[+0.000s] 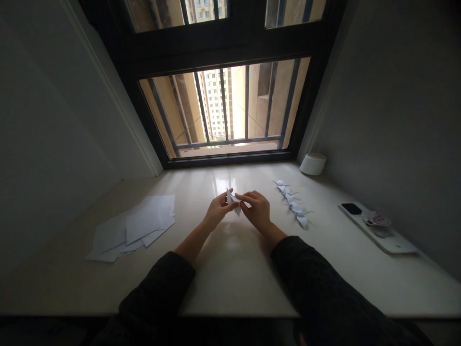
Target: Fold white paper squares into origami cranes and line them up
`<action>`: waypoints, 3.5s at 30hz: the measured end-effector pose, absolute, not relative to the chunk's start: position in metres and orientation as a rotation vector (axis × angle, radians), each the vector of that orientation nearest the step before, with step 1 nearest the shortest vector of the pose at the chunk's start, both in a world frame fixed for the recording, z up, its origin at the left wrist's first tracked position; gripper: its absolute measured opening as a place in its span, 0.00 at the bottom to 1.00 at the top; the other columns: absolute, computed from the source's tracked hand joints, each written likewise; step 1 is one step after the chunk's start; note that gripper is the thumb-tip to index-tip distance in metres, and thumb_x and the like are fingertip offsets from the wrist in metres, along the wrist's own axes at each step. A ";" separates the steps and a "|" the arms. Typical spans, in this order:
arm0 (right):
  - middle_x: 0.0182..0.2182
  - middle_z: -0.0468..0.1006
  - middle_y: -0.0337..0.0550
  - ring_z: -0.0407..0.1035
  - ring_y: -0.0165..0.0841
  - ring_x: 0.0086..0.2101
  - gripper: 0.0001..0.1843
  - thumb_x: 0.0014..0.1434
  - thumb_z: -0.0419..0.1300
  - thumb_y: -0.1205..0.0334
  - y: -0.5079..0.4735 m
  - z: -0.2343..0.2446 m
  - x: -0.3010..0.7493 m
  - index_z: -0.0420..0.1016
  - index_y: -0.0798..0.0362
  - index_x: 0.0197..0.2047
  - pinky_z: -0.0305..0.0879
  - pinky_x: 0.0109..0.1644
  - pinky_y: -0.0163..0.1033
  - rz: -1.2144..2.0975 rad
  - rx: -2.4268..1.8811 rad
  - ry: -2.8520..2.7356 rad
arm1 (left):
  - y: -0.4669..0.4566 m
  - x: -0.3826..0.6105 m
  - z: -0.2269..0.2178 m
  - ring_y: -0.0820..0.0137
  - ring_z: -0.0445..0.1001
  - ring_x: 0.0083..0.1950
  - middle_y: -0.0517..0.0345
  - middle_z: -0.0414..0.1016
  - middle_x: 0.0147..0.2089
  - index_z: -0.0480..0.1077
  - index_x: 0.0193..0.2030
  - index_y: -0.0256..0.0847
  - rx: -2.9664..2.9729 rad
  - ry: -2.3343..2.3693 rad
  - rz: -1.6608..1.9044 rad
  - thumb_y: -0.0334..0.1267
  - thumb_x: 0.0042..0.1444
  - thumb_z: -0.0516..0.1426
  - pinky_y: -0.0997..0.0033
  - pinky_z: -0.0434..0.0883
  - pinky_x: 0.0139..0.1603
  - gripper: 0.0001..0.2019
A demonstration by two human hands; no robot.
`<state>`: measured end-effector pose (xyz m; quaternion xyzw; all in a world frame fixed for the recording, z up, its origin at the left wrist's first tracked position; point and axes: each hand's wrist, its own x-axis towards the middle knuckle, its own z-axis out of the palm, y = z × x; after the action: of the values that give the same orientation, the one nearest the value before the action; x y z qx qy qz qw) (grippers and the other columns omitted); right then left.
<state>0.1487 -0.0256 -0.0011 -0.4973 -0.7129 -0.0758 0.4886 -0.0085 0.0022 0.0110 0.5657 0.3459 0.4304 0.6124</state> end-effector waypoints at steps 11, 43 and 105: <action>0.31 0.79 0.39 0.68 0.35 0.33 0.14 0.54 0.60 0.68 -0.024 -0.005 0.149 0.78 0.45 0.44 0.63 0.38 0.38 -0.059 -1.228 -1.731 | 0.008 -0.017 0.012 0.71 0.70 0.34 0.59 0.73 0.33 0.66 0.57 0.35 1.795 0.894 1.029 0.44 0.41 0.66 0.73 0.68 0.35 0.35; 0.32 0.82 0.39 0.72 0.33 0.32 0.10 0.59 0.58 0.57 -0.017 -0.008 0.153 0.79 0.42 0.43 0.62 0.38 0.38 -0.085 -1.157 -1.801 | 0.007 -0.022 0.014 0.71 0.75 0.32 0.60 0.79 0.33 0.54 0.65 0.40 1.792 1.158 1.157 0.40 0.45 0.64 0.74 0.71 0.37 0.41; 0.36 0.77 0.44 0.71 0.35 0.34 0.16 0.47 0.67 0.51 -0.012 -0.005 0.146 0.80 0.47 0.39 0.69 0.34 0.40 0.544 -0.973 -1.440 | 0.008 -0.017 0.013 0.60 0.73 0.49 0.51 0.76 0.49 0.73 0.49 0.39 1.390 0.802 1.107 0.34 0.39 0.65 0.58 0.72 0.50 0.26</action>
<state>0.1461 -0.0123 -0.0053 -0.4222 -0.6247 0.2358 0.6131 -0.0171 0.0085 0.0126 0.5900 0.3405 0.4698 0.5614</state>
